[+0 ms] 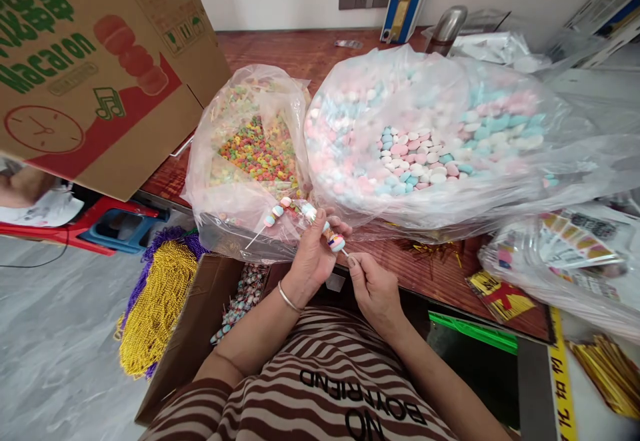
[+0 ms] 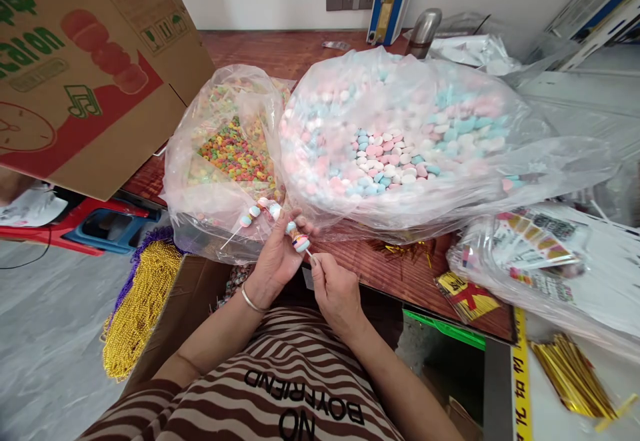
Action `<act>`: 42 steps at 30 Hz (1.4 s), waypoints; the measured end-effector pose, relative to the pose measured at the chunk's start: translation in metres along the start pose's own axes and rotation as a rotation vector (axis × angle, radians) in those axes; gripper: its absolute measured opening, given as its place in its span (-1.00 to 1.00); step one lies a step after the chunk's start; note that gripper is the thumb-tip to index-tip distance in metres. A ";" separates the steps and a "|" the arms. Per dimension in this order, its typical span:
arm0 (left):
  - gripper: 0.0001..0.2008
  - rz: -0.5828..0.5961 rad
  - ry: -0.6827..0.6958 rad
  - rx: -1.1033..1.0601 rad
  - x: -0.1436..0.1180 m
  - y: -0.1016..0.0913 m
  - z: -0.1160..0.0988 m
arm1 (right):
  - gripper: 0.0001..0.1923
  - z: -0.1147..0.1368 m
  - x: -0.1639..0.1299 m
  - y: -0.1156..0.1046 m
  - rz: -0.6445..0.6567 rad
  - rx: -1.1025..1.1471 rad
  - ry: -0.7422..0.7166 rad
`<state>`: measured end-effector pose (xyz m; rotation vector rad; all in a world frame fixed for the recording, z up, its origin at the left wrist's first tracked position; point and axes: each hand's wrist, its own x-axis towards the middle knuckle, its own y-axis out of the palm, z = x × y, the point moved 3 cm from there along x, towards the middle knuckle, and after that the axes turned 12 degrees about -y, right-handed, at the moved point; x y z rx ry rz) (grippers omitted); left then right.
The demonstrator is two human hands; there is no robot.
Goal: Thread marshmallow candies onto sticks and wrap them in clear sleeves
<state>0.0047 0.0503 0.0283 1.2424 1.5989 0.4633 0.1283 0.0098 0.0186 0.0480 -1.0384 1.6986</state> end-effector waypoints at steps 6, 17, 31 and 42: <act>-0.79 -0.008 0.087 0.003 0.003 0.001 -0.025 | -0.80 -0.005 -0.007 0.001 -0.058 -0.333 -0.254; -0.65 0.091 -0.057 0.062 -0.007 0.008 0.002 | -0.66 0.003 0.001 0.018 -0.002 1.293 0.704; -0.79 0.079 -0.009 -0.154 -0.003 0.008 -0.037 | -0.78 0.002 -0.005 -0.005 0.019 0.310 0.057; -0.75 -0.012 -0.063 -0.084 -0.006 0.005 -0.006 | -0.74 0.001 0.001 0.000 -0.026 0.359 0.181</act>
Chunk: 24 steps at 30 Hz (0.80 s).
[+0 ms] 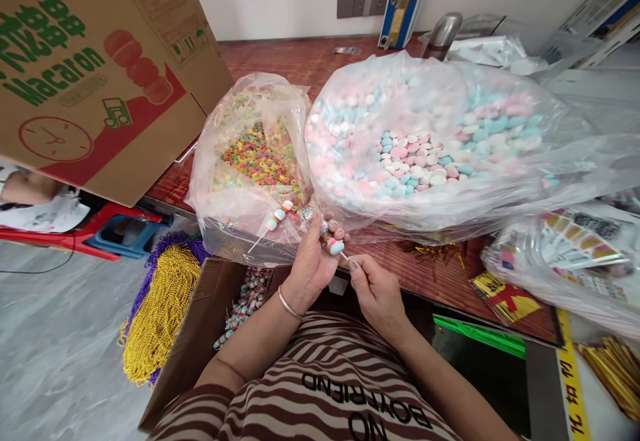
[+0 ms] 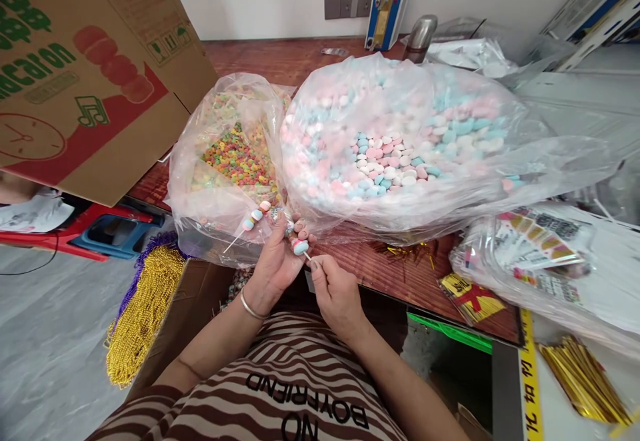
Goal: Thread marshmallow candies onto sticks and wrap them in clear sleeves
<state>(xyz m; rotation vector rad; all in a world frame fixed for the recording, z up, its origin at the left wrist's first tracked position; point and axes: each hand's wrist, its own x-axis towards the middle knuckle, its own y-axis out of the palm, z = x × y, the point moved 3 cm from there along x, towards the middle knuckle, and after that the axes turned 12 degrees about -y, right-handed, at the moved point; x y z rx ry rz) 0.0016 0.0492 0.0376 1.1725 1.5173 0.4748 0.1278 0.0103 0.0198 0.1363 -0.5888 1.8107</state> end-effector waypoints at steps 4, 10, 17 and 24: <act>-0.76 0.044 0.057 0.030 -0.001 0.000 -0.013 | -0.64 -0.009 -0.007 0.004 0.043 0.683 0.449; -0.68 0.038 0.054 0.005 0.002 0.005 -0.017 | -0.69 -0.005 -0.009 0.007 0.056 1.124 0.625; -0.64 0.149 0.058 0.155 -0.005 0.001 -0.013 | -0.72 -0.005 -0.007 0.002 -0.064 1.155 0.597; -0.64 0.113 0.020 0.281 -0.005 -0.009 -0.007 | -0.66 -0.006 -0.008 0.000 -0.024 0.991 0.521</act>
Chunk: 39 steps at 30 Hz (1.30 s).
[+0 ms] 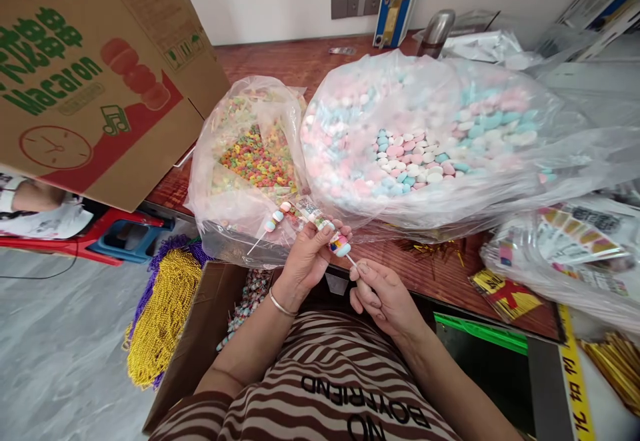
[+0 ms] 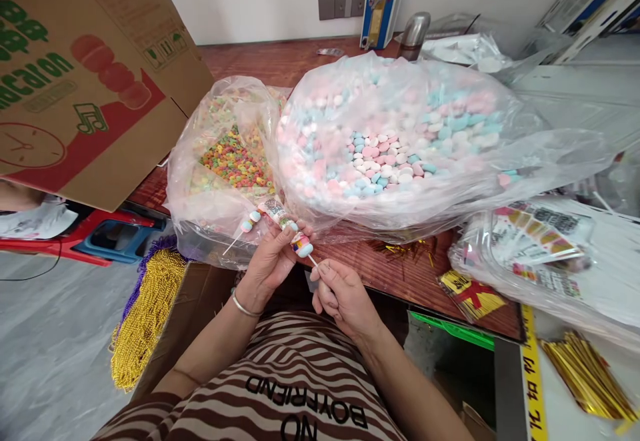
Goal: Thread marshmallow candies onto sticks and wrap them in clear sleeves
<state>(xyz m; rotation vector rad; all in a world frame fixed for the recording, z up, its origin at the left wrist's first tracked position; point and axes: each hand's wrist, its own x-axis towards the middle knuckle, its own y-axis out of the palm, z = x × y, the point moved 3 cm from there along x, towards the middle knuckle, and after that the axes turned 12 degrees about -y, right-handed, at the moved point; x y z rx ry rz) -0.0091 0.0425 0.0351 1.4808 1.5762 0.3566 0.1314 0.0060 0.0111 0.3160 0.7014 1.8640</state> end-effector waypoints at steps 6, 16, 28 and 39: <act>-0.64 -0.113 0.018 -0.027 0.006 -0.004 0.004 | -0.67 0.004 -0.007 -0.008 0.010 -0.645 -0.291; -0.55 -0.050 -0.053 0.074 -0.003 0.000 -0.002 | -0.69 0.013 -0.007 -0.005 -0.049 -0.726 -0.340; -0.57 0.002 -0.044 0.029 0.000 0.000 0.016 | -0.72 0.015 -0.002 -0.003 -0.082 -0.918 -0.447; -0.80 0.013 0.071 -0.243 0.008 0.009 0.001 | -0.67 -0.001 0.004 0.006 -0.030 0.122 0.069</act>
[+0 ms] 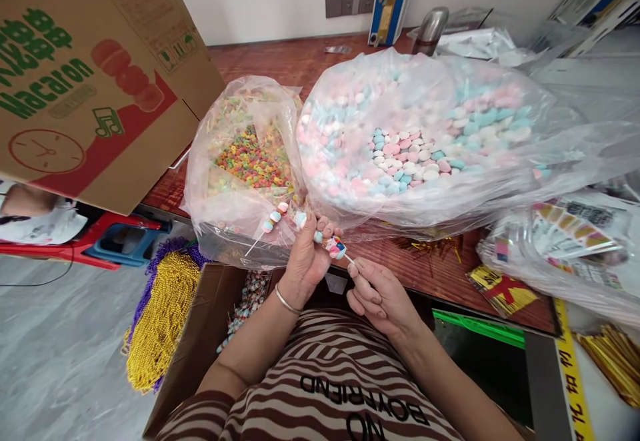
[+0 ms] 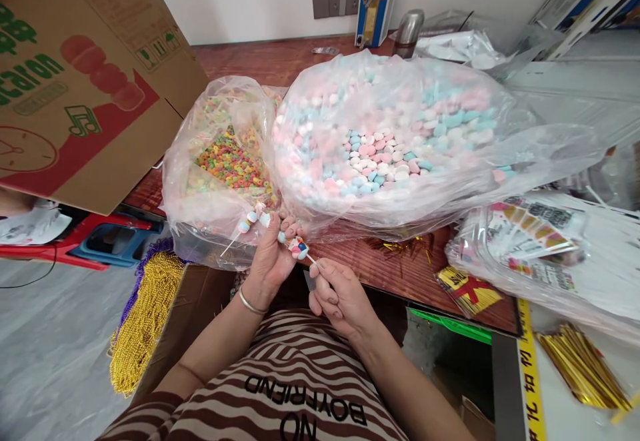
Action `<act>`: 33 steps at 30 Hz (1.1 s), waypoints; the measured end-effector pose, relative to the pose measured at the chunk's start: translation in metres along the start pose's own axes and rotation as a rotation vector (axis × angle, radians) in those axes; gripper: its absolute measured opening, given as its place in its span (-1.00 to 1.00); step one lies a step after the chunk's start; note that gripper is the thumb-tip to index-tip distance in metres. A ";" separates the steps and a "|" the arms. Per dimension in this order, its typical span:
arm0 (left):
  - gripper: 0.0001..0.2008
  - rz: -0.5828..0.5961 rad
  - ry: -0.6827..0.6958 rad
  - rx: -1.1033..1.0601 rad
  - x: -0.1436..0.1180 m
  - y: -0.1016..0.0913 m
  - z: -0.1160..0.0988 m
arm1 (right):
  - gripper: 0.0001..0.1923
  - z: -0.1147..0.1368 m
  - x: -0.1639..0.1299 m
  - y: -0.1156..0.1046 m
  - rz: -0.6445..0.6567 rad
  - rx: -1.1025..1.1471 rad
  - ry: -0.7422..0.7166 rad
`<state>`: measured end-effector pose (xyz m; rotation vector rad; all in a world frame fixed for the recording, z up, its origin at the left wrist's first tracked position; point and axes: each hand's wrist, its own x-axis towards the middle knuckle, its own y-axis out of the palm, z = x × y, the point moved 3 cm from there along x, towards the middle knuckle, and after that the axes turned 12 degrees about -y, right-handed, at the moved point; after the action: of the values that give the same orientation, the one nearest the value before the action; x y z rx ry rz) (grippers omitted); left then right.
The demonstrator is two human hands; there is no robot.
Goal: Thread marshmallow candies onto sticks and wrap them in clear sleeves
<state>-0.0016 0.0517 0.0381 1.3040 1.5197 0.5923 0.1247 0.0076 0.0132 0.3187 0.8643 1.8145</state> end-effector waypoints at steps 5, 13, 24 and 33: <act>-0.75 -0.148 0.044 0.068 -0.006 0.004 0.012 | -0.63 0.002 0.002 -0.009 -0.120 -0.528 -0.268; -0.74 -0.109 0.019 0.150 -0.008 0.001 0.008 | -0.79 0.014 -0.002 -0.009 -0.065 -1.243 -0.665; -0.75 -0.074 -0.009 0.132 -0.010 0.004 0.002 | -0.63 0.005 -0.002 -0.009 -0.065 -0.457 -0.259; -0.44 0.034 -0.157 0.386 -0.024 0.001 0.025 | -0.69 0.008 -0.002 -0.009 -0.122 -0.664 -0.425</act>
<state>0.0194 0.0239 0.0380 1.6294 1.5298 0.2141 0.1363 0.0111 0.0137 0.2013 -0.0293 1.7223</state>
